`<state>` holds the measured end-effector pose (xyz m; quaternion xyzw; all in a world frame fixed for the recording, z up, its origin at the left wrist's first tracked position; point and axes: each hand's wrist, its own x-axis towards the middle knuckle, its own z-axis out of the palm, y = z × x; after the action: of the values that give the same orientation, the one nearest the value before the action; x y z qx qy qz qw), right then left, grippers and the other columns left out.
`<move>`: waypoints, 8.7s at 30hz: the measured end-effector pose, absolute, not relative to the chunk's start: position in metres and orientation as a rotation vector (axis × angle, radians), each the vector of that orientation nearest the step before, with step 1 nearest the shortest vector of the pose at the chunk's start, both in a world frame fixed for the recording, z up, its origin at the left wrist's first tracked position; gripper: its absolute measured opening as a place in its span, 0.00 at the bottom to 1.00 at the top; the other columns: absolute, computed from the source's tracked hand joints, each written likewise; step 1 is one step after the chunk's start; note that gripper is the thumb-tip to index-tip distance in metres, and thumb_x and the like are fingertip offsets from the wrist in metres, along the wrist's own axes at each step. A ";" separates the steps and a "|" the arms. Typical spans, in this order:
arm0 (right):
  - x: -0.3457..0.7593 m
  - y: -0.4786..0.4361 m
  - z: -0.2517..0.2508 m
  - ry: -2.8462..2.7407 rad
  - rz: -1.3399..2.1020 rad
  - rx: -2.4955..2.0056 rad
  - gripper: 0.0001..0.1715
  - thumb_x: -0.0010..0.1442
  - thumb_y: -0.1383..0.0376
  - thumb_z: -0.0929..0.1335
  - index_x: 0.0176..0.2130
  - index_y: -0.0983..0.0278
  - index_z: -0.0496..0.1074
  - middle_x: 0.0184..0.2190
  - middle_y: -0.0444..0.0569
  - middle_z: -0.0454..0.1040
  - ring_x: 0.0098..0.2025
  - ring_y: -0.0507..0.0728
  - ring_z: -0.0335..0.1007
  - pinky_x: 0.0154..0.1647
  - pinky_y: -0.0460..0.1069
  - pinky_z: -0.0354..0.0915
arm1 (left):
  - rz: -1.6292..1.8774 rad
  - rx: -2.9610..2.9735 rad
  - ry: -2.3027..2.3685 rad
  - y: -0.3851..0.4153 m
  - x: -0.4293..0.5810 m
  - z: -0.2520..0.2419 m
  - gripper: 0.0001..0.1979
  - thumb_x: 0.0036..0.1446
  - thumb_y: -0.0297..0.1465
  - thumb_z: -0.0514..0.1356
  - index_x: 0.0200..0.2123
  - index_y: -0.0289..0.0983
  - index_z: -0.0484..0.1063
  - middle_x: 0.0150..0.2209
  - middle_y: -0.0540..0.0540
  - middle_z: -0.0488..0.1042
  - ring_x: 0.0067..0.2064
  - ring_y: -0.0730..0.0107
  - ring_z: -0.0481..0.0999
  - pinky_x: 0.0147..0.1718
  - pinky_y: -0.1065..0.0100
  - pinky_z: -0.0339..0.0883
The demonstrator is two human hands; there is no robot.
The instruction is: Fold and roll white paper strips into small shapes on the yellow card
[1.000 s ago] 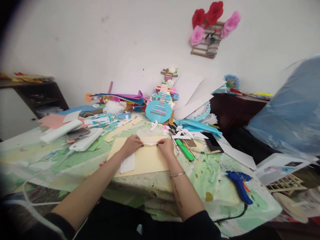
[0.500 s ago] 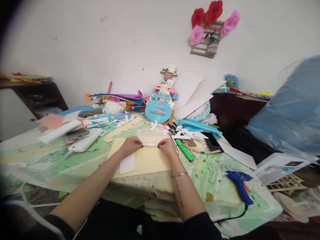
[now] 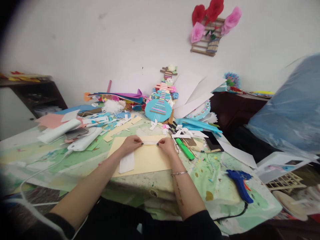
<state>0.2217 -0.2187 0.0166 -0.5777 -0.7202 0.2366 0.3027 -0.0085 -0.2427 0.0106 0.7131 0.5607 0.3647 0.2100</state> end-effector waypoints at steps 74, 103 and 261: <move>0.212 -0.227 0.025 -1.881 0.591 -1.775 0.07 0.40 0.64 0.68 0.22 0.64 0.76 0.22 0.47 0.75 0.26 0.52 0.66 0.22 0.44 0.53 | 0.821 2.063 1.779 -0.236 -0.003 0.008 0.06 0.41 0.31 0.58 0.22 0.36 0.74 0.32 0.45 0.74 0.35 0.65 0.71 0.32 0.70 0.63; 0.207 -0.232 0.019 -1.970 0.447 -1.705 0.17 0.47 0.71 0.64 0.31 0.57 0.79 0.28 0.42 0.76 0.30 0.51 0.68 0.29 0.43 0.58 | 0.693 1.991 1.934 -0.243 0.010 0.020 0.06 0.38 0.23 0.57 0.22 0.39 0.69 0.26 0.52 0.72 0.34 0.67 0.69 0.30 0.70 0.56; 0.201 -0.287 0.031 -2.330 -0.145 -1.770 0.24 0.58 0.73 0.58 0.52 0.57 0.63 0.33 0.52 0.72 0.41 0.59 0.66 0.33 0.48 0.53 | 0.495 3.195 1.135 -0.255 -0.006 0.035 0.09 0.58 0.24 0.53 0.27 0.36 0.70 0.29 0.45 0.72 0.37 0.68 0.68 0.39 0.66 0.55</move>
<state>0.2008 -0.2872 0.0308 -0.6008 -0.7908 -0.0493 0.1056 -0.0057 -0.2551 0.0353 0.9229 0.3280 0.1429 -0.1421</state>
